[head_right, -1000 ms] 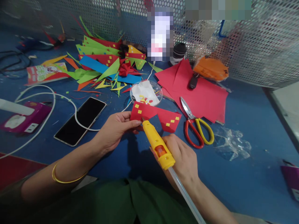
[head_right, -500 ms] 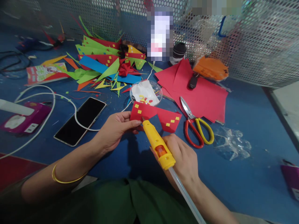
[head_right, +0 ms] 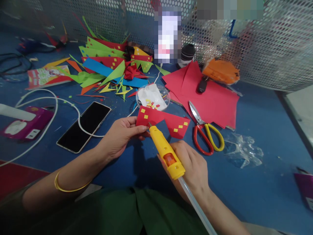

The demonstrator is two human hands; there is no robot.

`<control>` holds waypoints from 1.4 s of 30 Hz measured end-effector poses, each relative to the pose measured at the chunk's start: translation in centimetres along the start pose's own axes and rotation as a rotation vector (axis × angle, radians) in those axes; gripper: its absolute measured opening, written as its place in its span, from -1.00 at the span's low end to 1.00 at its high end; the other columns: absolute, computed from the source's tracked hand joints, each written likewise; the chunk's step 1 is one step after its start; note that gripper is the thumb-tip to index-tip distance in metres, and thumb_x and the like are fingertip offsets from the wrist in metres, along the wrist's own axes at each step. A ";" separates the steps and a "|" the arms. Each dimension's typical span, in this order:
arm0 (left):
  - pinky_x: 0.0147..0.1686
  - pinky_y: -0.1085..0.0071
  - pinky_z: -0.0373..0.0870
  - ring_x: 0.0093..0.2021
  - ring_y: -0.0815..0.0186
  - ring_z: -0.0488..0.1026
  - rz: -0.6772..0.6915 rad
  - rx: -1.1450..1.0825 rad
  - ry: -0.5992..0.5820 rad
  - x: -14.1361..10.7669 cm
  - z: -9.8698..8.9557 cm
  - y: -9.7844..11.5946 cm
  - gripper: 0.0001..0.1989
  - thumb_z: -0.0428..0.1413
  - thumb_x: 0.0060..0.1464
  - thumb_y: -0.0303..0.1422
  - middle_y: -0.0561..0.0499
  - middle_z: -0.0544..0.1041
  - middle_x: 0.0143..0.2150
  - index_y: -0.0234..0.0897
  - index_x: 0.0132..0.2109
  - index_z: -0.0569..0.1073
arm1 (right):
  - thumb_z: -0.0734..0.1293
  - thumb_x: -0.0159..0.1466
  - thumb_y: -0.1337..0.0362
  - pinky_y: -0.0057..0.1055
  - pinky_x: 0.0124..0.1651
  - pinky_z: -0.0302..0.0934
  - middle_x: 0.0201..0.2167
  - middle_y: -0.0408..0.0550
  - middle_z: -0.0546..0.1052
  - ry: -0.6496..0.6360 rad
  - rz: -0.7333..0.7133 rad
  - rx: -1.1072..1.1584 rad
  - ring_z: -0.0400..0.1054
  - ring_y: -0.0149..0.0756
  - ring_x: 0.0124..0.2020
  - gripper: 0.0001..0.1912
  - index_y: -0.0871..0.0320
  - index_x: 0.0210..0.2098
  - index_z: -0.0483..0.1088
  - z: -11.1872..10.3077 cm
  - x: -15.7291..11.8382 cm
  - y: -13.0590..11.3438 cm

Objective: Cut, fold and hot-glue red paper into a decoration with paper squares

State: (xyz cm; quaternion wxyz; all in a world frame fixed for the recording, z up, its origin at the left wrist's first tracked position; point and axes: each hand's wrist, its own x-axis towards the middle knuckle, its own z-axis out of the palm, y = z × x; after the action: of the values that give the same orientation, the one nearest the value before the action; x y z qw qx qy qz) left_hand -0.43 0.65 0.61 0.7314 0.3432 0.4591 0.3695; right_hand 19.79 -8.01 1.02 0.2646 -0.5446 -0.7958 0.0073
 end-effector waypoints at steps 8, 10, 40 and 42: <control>-0.39 0.47 0.39 -0.32 0.30 0.63 0.009 0.000 -0.001 0.1 -0.1 -0.1 -0.78 0.37 -0.04 -0.39 -0.09 0.70 -0.18 -0.31 -0.19 0.63 | 0.30 0.37 0.18 -0.45 -0.51 0.12 -0.51 -0.21 0.41 -0.005 0.022 -0.021 0.29 -0.40 -0.58 -0.86 0.08 -0.28 0.29 -0.1 0.1 0.0; -0.40 0.47 0.39 -0.33 0.31 0.62 0.013 0.001 0.004 0.1 0.0 -0.1 -0.77 0.37 -0.05 -0.39 -0.09 0.70 -0.20 -0.32 -0.19 0.62 | 0.31 0.37 0.18 -0.45 -0.51 0.12 -0.51 -0.21 0.41 -0.005 0.019 -0.011 0.30 -0.41 -0.58 -0.86 0.08 -0.28 0.30 -0.1 0.1 -0.2; -0.40 0.48 0.43 -0.33 0.34 0.62 0.016 0.064 0.049 -0.2 0.1 0.5 -0.81 0.37 -0.04 -0.37 -0.11 0.71 -0.18 -0.31 -0.23 0.63 | 0.36 0.33 0.05 -0.33 -0.40 0.26 -0.30 0.04 0.55 0.254 0.448 -0.129 0.47 -0.21 -0.37 -0.71 0.12 -0.09 0.48 -4.5 -1.2 4.1; -0.39 0.46 0.43 -0.32 0.32 0.62 0.017 0.062 0.046 -0.3 0.1 0.6 -0.80 0.38 -0.05 -0.36 -0.13 0.71 -0.16 -0.30 -0.23 0.64 | 0.38 0.29 0.01 -0.29 -0.47 0.15 -0.34 0.09 0.53 0.197 0.556 -0.337 0.40 -0.23 -0.45 -0.61 0.19 -0.07 0.47 -6.6 -1.6 6.7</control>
State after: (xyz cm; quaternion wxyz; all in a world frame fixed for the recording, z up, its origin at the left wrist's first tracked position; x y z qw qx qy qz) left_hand -0.56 0.71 1.27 0.7067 0.3608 0.4839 0.3690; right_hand 28.80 -8.54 3.98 0.2342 -0.7748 -0.5777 -0.1052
